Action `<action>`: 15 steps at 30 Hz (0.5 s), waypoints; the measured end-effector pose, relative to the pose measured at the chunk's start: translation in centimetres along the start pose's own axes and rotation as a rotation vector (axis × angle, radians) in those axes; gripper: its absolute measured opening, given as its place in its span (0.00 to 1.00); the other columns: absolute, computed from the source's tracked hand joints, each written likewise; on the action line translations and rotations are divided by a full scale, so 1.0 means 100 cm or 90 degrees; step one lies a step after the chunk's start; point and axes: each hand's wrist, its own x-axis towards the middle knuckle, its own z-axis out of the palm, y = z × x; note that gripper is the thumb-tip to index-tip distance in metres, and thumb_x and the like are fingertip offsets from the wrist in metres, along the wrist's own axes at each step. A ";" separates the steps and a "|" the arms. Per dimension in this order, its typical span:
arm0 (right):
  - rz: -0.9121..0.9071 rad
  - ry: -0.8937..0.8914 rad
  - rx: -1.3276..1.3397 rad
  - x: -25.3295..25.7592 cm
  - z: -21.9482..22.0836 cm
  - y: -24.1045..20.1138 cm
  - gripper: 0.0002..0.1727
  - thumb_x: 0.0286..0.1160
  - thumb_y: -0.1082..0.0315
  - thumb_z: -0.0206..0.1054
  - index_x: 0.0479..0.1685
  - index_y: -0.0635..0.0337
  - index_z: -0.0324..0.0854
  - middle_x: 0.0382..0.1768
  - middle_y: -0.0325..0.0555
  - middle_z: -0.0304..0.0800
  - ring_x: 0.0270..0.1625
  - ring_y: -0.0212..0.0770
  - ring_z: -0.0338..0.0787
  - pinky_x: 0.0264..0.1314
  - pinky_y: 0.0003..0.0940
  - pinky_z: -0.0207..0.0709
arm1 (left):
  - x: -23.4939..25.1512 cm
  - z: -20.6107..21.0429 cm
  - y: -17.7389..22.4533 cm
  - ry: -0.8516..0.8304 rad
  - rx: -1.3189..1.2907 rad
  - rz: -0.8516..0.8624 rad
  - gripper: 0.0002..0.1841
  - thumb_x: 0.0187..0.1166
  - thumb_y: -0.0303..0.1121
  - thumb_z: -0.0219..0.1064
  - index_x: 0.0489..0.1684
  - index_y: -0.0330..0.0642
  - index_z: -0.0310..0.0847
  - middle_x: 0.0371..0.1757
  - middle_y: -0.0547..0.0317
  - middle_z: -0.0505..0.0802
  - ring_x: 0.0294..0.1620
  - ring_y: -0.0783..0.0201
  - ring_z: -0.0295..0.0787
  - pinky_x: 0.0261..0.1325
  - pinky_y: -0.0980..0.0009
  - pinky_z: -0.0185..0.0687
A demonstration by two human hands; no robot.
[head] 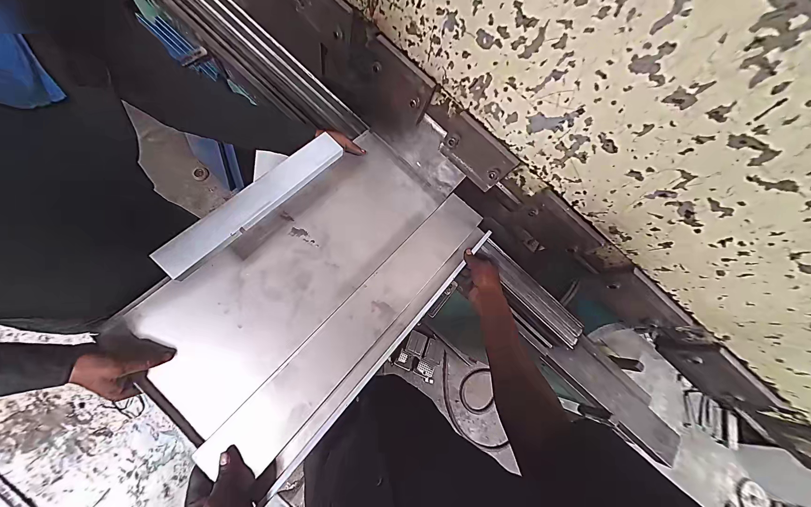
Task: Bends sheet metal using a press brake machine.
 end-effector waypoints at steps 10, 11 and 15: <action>0.011 0.003 0.024 -0.002 0.010 0.000 0.20 0.87 0.57 0.62 0.67 0.60 0.76 0.47 0.57 0.90 0.43 0.49 0.93 0.45 0.48 0.90 | 0.018 -0.004 -0.004 -0.033 -0.056 0.034 0.18 0.86 0.26 0.60 0.72 0.36 0.68 0.50 0.63 0.93 0.51 0.70 0.93 0.60 0.65 0.91; 0.013 0.001 0.035 0.001 0.010 0.001 0.21 0.88 0.54 0.62 0.68 0.61 0.76 0.49 0.58 0.90 0.45 0.50 0.93 0.48 0.50 0.90 | 0.018 -0.005 -0.005 -0.034 -0.058 0.033 0.16 0.87 0.27 0.60 0.70 0.37 0.70 0.49 0.63 0.93 0.50 0.69 0.93 0.59 0.64 0.91; 0.010 0.023 0.036 0.004 0.009 0.000 0.24 0.86 0.52 0.63 0.67 0.63 0.77 0.48 0.58 0.91 0.45 0.50 0.94 0.47 0.50 0.91 | 0.017 -0.002 -0.005 -0.020 -0.049 0.020 0.15 0.87 0.29 0.60 0.68 0.37 0.71 0.47 0.63 0.93 0.48 0.70 0.93 0.57 0.64 0.92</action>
